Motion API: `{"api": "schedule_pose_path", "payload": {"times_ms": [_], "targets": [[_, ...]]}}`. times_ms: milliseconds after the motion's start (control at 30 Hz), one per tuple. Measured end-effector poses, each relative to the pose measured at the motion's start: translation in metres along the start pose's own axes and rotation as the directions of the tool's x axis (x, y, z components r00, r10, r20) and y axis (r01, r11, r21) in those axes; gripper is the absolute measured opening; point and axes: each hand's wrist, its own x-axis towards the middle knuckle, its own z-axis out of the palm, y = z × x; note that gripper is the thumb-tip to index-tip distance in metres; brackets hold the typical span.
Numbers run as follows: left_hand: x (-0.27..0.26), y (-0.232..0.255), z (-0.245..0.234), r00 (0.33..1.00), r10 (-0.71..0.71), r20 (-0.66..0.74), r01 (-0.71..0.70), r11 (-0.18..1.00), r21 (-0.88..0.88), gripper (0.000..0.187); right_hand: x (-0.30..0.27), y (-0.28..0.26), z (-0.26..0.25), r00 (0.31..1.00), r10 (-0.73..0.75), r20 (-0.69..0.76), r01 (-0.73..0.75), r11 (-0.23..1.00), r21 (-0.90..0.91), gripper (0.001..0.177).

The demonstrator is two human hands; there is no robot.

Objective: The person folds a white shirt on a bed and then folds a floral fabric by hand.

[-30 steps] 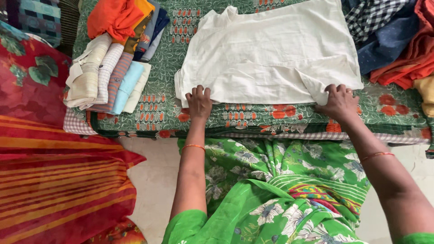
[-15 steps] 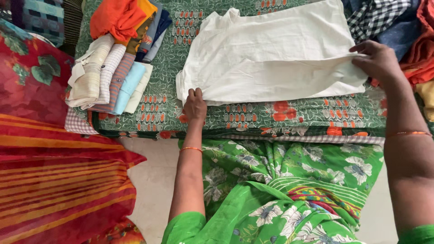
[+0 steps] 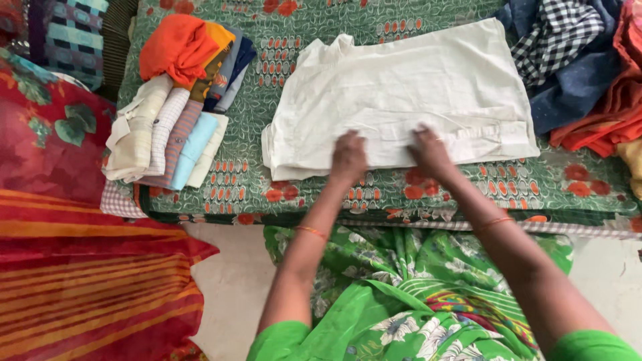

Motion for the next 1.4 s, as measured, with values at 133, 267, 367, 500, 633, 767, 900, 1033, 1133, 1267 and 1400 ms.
{"api": "schedule_pose_path", "payload": {"times_ms": [133,267,367,500,633,767,900,1033,1133,1267,1400], "targets": [[0.021,0.037,0.020,0.984,-0.040,0.171,0.029,0.997,0.065,0.052,0.019,-0.055,-0.014,0.993,-0.043,-0.114,0.083,0.927,0.366,0.061],[0.017,0.046,-0.048,0.739,-0.272,0.617,0.086,0.946,0.314,0.079,-0.017,0.007,-0.060,0.959,0.078,0.273,-0.079,0.997,-0.008,0.070],[0.011,0.029,-0.080,0.719,-0.273,0.639,0.040,0.934,0.354,0.093,-0.048,0.077,-0.068,0.974,0.189,0.128,-0.192,0.981,0.010,0.074],[0.002,-0.006,-0.106,0.748,-0.236,0.620,0.004,0.936,0.352,0.104,-0.065,0.135,-0.054,0.950,0.296,0.098,-0.305,0.947,0.103,0.077],[-0.017,-0.034,-0.125,0.709,-0.229,0.667,-0.016,0.940,0.339,0.101,-0.086,0.147,-0.058,0.972,0.225,0.069,-0.236,0.938,0.254,0.090],[-0.039,-0.060,-0.128,0.802,-0.236,0.549,-0.079,0.869,0.488,0.092,-0.116,0.137,-0.058,0.958,0.243,0.154,-0.251,0.967,0.036,0.104],[-0.042,-0.072,-0.122,0.863,-0.280,0.421,0.028,0.858,0.512,0.090,-0.116,0.136,-0.038,0.963,0.267,0.040,-0.257,0.952,-0.164,0.085],[-0.038,-0.082,-0.106,0.919,-0.250,0.306,0.050,0.842,0.538,0.077,-0.109,0.136,-0.032,0.964,0.236,-0.119,-0.247,0.966,-0.078,0.066],[-0.038,-0.094,-0.103,0.931,-0.192,0.310,-0.014,0.830,0.557,0.065,-0.106,0.138,-0.040,0.961,0.241,-0.134,-0.253,0.964,-0.084,0.053],[-0.052,-0.105,-0.109,0.938,-0.121,0.326,-0.087,0.825,0.558,0.055,-0.117,0.133,-0.069,0.960,0.278,-0.028,-0.279,0.950,-0.140,0.066],[-0.081,-0.100,-0.112,0.886,-0.065,0.459,-0.235,0.790,0.566,0.066,-0.155,0.120,-0.091,0.949,0.285,0.136,-0.257,0.947,-0.193,0.045]]}}
